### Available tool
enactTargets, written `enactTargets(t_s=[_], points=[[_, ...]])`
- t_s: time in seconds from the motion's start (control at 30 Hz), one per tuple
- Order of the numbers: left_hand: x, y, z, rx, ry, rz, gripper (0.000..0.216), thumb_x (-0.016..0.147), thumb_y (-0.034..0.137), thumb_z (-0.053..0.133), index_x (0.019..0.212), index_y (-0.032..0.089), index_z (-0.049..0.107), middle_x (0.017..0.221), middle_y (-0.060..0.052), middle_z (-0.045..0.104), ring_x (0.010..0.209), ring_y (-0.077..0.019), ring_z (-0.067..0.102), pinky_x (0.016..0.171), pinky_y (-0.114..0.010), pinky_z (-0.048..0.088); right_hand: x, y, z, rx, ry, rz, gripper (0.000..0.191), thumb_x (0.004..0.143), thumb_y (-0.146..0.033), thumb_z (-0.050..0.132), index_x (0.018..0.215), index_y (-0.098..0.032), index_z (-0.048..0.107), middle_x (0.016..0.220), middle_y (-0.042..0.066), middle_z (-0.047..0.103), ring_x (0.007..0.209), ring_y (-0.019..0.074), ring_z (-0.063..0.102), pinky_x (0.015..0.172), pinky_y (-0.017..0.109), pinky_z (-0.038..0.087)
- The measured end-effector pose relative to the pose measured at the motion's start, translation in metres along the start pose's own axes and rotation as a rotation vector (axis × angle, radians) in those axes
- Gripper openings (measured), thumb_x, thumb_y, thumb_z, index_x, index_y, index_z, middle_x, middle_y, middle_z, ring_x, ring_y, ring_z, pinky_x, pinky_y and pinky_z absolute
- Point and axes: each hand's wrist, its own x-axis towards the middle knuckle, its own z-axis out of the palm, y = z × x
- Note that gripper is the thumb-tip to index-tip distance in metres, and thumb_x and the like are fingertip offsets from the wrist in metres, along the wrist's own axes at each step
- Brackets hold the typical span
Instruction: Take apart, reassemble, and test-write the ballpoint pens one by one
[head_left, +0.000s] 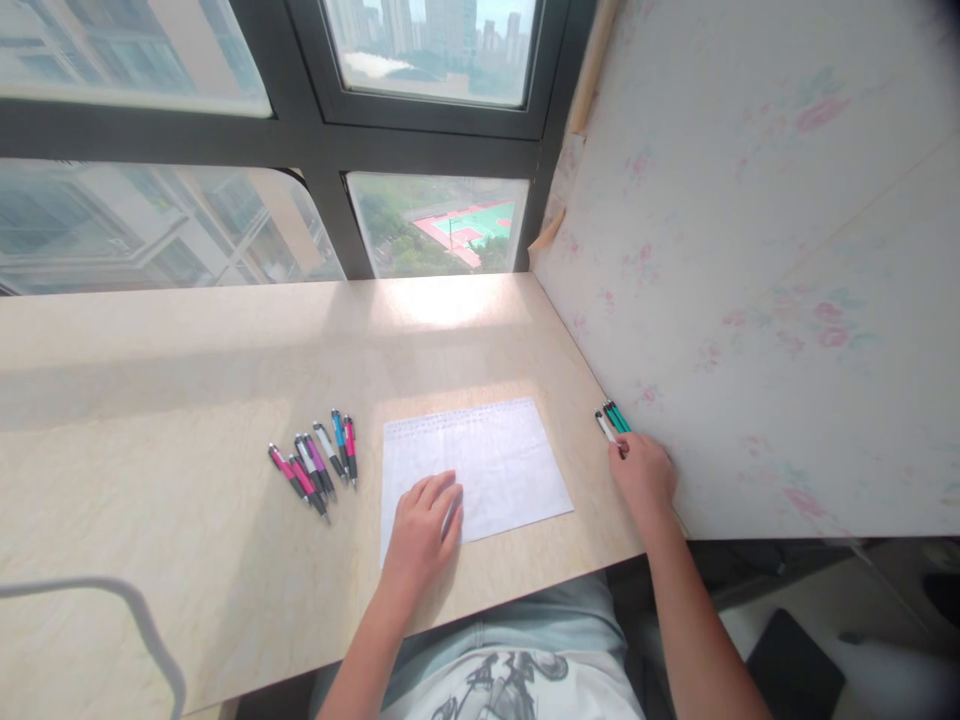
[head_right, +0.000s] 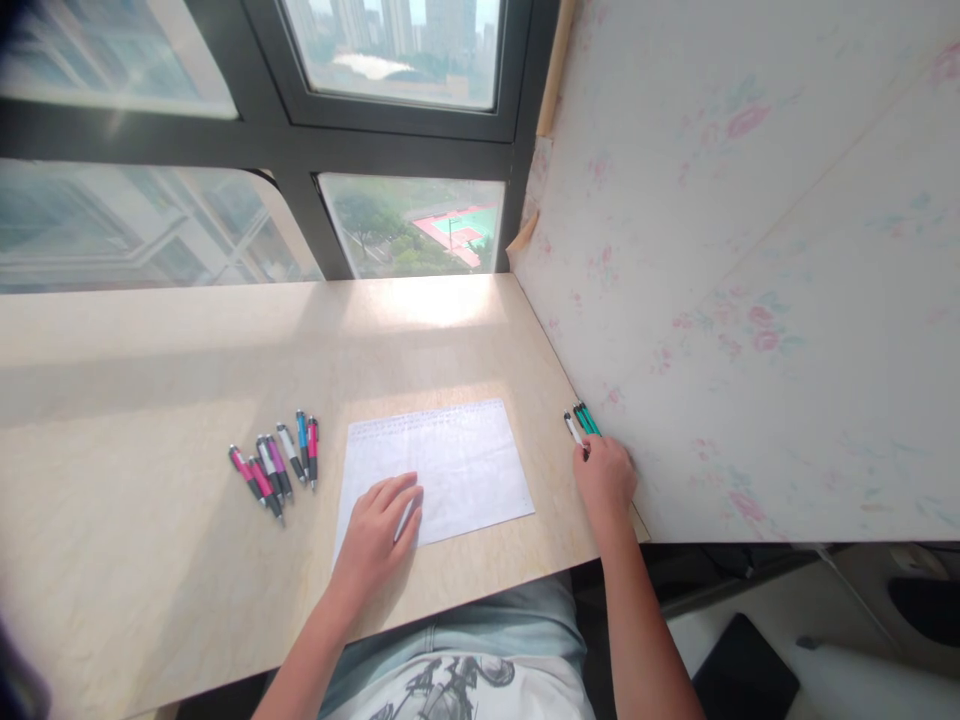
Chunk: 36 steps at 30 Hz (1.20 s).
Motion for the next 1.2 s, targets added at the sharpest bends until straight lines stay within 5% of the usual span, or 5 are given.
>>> enactTargets(t_s=[0.43, 1.2], points=[[0.0, 0.0, -0.001, -0.008, -0.038, -0.02, 0.024, 0.092, 0.022, 0.05, 0.112, 0.02, 0.062, 0.127, -0.011, 0.062, 0.115, -0.0288, 0.055, 0.096, -0.047, 0.045, 0.001, -0.013, -0.005, -0.231, -0.006, 0.114, 0.022, 0.093, -0.03, 0.053, 0.099, -0.019, 0.071, 0.096, 0.01, 0.065, 0.084, 0.0216, 0.057, 0.059, 0.029, 0.032], [0.0, -0.001, 0.0, -0.048, -0.031, -0.03, 0.023, 0.091, 0.021, 0.05, 0.111, 0.021, 0.062, 0.127, -0.011, 0.062, 0.114, -0.0284, 0.054, 0.095, -0.046, 0.043, 0.001, -0.019, 0.013, -0.092, 0.21, 0.229, 0.023, 0.085, -0.022, 0.053, 0.095, -0.018, 0.073, 0.094, 0.011, 0.066, 0.078, 0.0221, 0.054, 0.054, 0.031, 0.022]])
